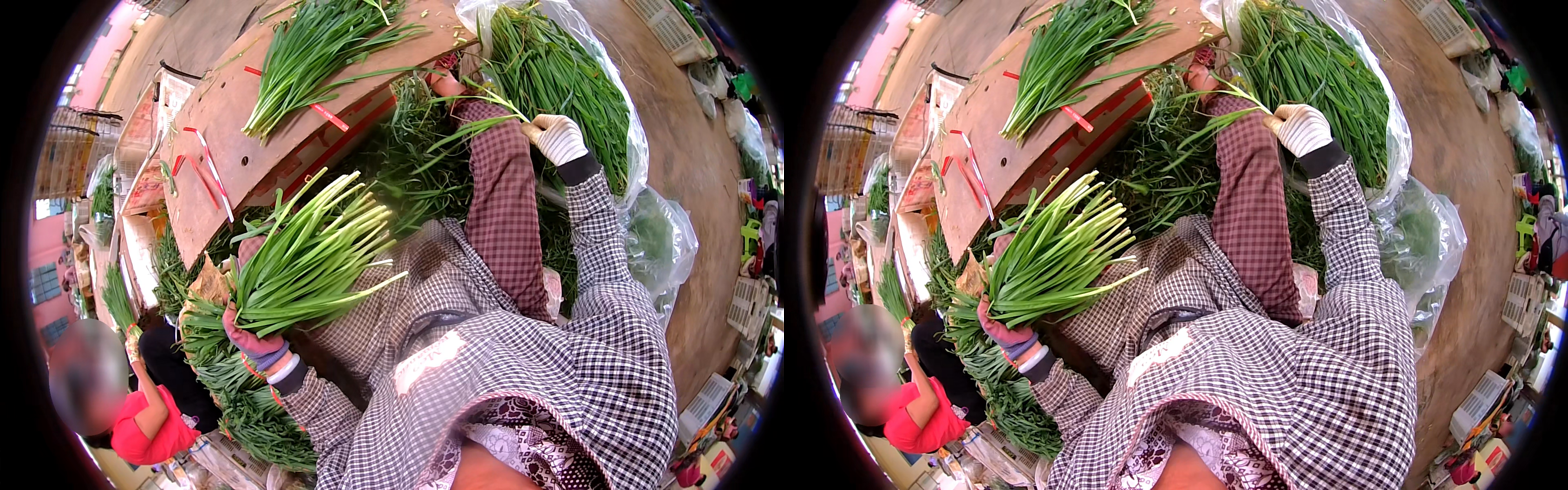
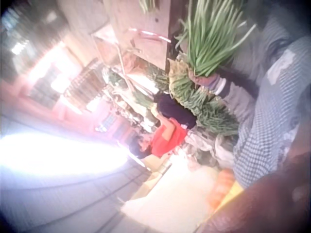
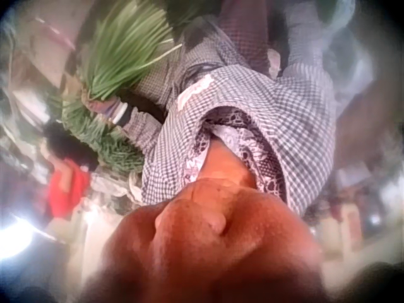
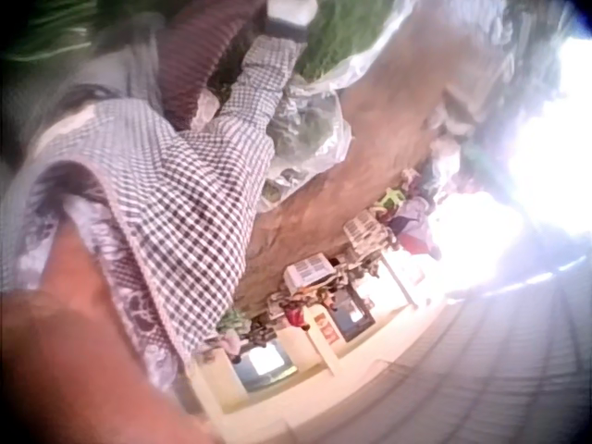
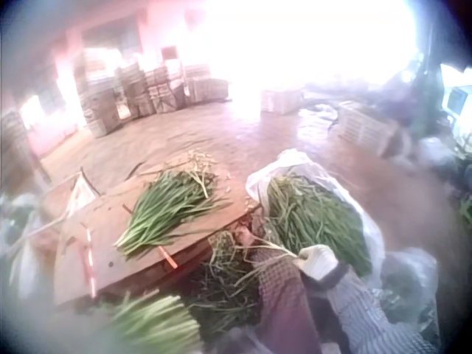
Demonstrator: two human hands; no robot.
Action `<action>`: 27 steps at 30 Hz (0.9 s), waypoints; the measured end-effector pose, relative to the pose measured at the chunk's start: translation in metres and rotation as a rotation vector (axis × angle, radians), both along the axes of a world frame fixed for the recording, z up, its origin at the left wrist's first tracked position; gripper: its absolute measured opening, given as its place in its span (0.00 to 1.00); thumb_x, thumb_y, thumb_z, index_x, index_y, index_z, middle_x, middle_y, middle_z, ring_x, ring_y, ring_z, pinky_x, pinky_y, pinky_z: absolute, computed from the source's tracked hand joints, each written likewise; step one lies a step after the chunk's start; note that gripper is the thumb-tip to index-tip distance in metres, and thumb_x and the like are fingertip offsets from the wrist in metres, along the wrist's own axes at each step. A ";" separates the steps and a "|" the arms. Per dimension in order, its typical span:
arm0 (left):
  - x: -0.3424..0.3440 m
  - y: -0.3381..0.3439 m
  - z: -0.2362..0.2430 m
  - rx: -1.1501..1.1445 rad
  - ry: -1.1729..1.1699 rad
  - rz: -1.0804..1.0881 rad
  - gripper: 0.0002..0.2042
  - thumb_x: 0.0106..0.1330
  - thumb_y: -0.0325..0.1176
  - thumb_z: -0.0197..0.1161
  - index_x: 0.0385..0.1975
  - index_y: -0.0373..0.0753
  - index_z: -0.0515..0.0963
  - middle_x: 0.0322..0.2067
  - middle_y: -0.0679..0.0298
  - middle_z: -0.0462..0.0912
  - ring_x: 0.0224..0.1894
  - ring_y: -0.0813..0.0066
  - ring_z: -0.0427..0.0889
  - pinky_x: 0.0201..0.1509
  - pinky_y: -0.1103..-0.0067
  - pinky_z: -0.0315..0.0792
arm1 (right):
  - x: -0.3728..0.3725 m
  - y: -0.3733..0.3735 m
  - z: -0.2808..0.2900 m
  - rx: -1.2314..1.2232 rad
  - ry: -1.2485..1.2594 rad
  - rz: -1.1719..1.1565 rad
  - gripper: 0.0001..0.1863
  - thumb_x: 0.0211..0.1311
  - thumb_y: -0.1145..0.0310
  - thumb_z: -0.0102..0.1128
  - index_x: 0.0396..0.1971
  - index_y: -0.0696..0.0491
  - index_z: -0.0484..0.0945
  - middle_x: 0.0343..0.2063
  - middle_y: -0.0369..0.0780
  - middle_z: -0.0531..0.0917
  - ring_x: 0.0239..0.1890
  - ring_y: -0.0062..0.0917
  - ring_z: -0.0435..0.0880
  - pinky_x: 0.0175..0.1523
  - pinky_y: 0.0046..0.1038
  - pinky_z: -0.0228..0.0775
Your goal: The person sorts and cleans bunches of chives by removing damaged leaves and debris by hand, then places the cleaned bunches into a large plastic bag.
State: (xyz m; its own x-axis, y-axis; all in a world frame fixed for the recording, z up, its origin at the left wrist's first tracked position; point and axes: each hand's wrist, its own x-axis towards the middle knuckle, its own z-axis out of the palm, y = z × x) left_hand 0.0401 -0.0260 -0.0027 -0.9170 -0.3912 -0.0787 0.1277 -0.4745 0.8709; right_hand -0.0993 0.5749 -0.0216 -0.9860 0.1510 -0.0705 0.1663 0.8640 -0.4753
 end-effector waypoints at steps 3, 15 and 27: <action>-0.001 0.002 0.004 0.016 -0.021 -0.001 0.20 0.68 0.40 0.45 0.52 0.33 0.71 0.47 0.53 0.78 0.46 0.61 0.79 0.50 0.65 0.76 | -0.004 -0.006 -0.003 -0.015 -0.005 -0.003 0.17 0.54 0.53 0.60 0.28 0.53 0.83 0.21 0.46 0.81 0.25 0.37 0.80 0.35 0.34 0.72; -0.003 0.003 0.003 0.159 -0.065 0.073 0.20 0.66 0.37 0.47 0.54 0.33 0.70 0.48 0.52 0.78 0.47 0.60 0.79 0.51 0.63 0.75 | -0.008 -0.031 0.057 -0.949 0.126 -0.187 0.12 0.60 0.64 0.61 0.24 0.57 0.82 0.14 0.35 0.78 0.12 0.11 0.69 0.16 0.15 0.59; -0.008 0.008 0.000 0.194 -0.068 0.057 0.18 0.64 0.35 0.49 0.52 0.36 0.72 0.46 0.52 0.79 0.47 0.59 0.79 0.52 0.62 0.74 | -0.141 -0.069 0.192 -0.001 0.803 0.196 0.13 0.53 0.63 0.65 0.29 0.59 0.82 0.20 0.39 0.81 0.18 0.22 0.77 0.25 0.23 0.71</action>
